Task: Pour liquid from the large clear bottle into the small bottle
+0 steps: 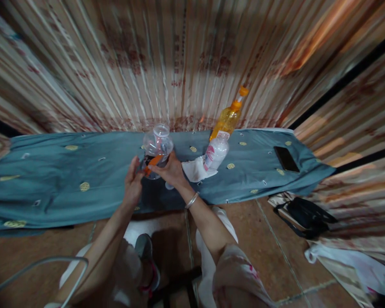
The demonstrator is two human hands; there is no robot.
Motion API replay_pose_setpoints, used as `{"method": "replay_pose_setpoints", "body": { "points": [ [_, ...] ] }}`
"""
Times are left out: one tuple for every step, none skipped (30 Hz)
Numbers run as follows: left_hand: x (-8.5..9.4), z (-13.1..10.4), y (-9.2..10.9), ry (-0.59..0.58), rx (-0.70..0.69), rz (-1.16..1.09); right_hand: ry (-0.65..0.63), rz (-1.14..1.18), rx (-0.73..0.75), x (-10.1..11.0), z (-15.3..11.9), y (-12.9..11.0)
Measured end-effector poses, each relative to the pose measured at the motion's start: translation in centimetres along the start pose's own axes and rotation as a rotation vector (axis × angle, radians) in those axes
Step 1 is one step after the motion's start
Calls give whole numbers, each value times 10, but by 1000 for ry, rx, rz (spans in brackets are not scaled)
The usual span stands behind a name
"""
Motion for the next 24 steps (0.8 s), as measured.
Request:
{"method": "replay_pose_setpoints", "body": {
  "points": [
    [0,0,-1,-22,-48,78,5,-29,-5,-3,-1,-2],
    [-1,-1,-2,-38,-84,147,3,-51,-7,-5,-2,-3],
    [-1,-1,-3,-45,-104,196,-9,-65,-1,-8,-3,-6],
    [-2,-2,-5,-45,-106,217,-31,-71,17,-12,-4,-8],
    [-2,-2,-7,-43,-104,223,-53,-67,38,-14,-5,-10],
    [-3,-2,-8,-44,-101,223,-72,-54,59,-15,-6,-11],
    [-3,-2,-8,-46,-100,225,-90,-38,78,-16,-6,-12],
    [-4,-2,-8,-50,-99,225,-106,-23,99,-15,-7,-11],
    [-4,-2,-8,-54,-98,222,-125,-13,121,-13,-6,-9],
    [-4,-2,-7,-58,-96,219,-145,-12,137,-9,-6,-6],
    [-3,-2,-6,-57,-95,215,-166,-22,145,-5,-5,-2],
    [-2,-3,-6,-53,-93,212,-184,-40,142,1,-3,4],
    [-1,-3,-5,-43,-90,209,-196,-67,131,8,-1,10],
    [2,-4,-4,-31,-87,206,-198,-106,119,15,1,17],
    [4,-5,-4,-16,-83,203,-187,-169,115,22,3,23],
    [7,-5,-2,1,-81,198,-169,-247,122,29,6,28],
    [10,-6,-1,17,-80,192,-151,-321,135,35,8,32],
    [14,-6,2,32,-80,184,-139,-390,152,38,9,35],
    [18,-6,5,47,-82,174,-137,-450,170,40,9,38],
    [22,-6,9,63,-85,162,-147,-498,186,40,9,40],
    [26,-6,15,75,-86,148,-170,-537,202,38,9,41],
    [30,-6,21,84,-86,132,-203,-577,220,35,8,43],
    [33,-6,28,87,-84,115,-240,-622,241,30,7,44],
    [34,-7,35,77,-81,99,-276,-664,260,26,6,45]
  ]
}}
Point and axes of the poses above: each hand's wrist, its own z-axis towards the middle knuckle, its own x-axis out of the back of the hand, y = z × x, the point moved 5 cm from there along z, towards the middle knuckle, and after that the axes turned 4 degrees about y, right-handed, at the moved point
